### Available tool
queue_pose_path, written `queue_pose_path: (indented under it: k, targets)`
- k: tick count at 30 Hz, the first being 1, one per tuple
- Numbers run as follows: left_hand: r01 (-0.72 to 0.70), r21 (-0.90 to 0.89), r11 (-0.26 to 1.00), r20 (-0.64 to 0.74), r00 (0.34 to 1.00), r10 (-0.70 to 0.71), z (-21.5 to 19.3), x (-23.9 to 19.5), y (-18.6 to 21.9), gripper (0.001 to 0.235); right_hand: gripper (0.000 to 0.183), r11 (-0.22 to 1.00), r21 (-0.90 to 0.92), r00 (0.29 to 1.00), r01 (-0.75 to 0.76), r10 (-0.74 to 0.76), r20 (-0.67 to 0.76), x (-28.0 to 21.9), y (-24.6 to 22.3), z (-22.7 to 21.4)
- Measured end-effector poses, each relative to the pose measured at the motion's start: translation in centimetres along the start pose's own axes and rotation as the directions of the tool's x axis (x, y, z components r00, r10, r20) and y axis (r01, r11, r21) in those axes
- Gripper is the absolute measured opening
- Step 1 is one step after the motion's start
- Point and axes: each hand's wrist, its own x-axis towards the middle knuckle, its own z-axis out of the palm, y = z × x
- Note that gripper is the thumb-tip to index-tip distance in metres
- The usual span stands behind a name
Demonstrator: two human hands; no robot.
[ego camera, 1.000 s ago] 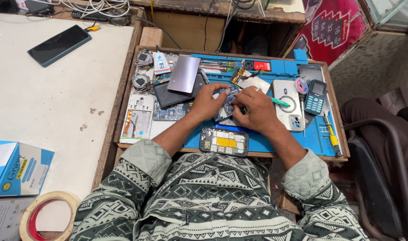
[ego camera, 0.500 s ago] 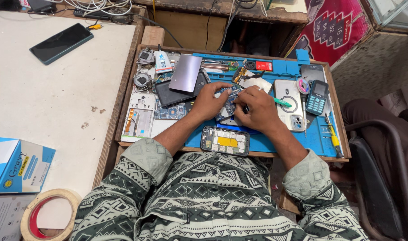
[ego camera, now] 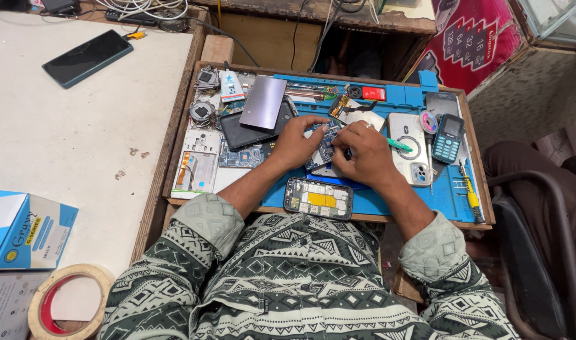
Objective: The person works on a disassembled mobile phone, handling the motherboard and battery. They move parts on the workbench, then insert the motherboard into the phone chassis and connect internal cables.
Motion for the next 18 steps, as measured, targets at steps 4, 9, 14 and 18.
queue_pose_path:
  k: [4,9,14,18]
  targets:
    - [0.092,0.037,0.995,0.021,0.995,-0.093,0.01,0.00,0.00,0.031,0.014,1.000,-0.002,0.999,0.005,-0.004,0.042,-0.09,0.07,0.04]
    - [0.062,0.009,0.998,0.017,0.998,-0.063,-0.09,-0.01,0.36,0.031,0.015,1.000,0.003,0.999,-0.011,0.011,0.033,-0.07,0.13,-0.08]
    - [0.054,0.032,0.998,0.009,0.998,-0.054,-0.21,-0.08,0.59,0.031,0.013,1.000,0.001,1.000,0.001,-0.001,0.027,-0.11,-0.10,0.09]
    - [0.094,0.041,0.995,0.021,0.995,-0.095,-0.21,-0.05,0.65,0.031,0.013,1.000,0.001,0.999,-0.001,0.001,0.036,-0.12,-0.14,0.03]
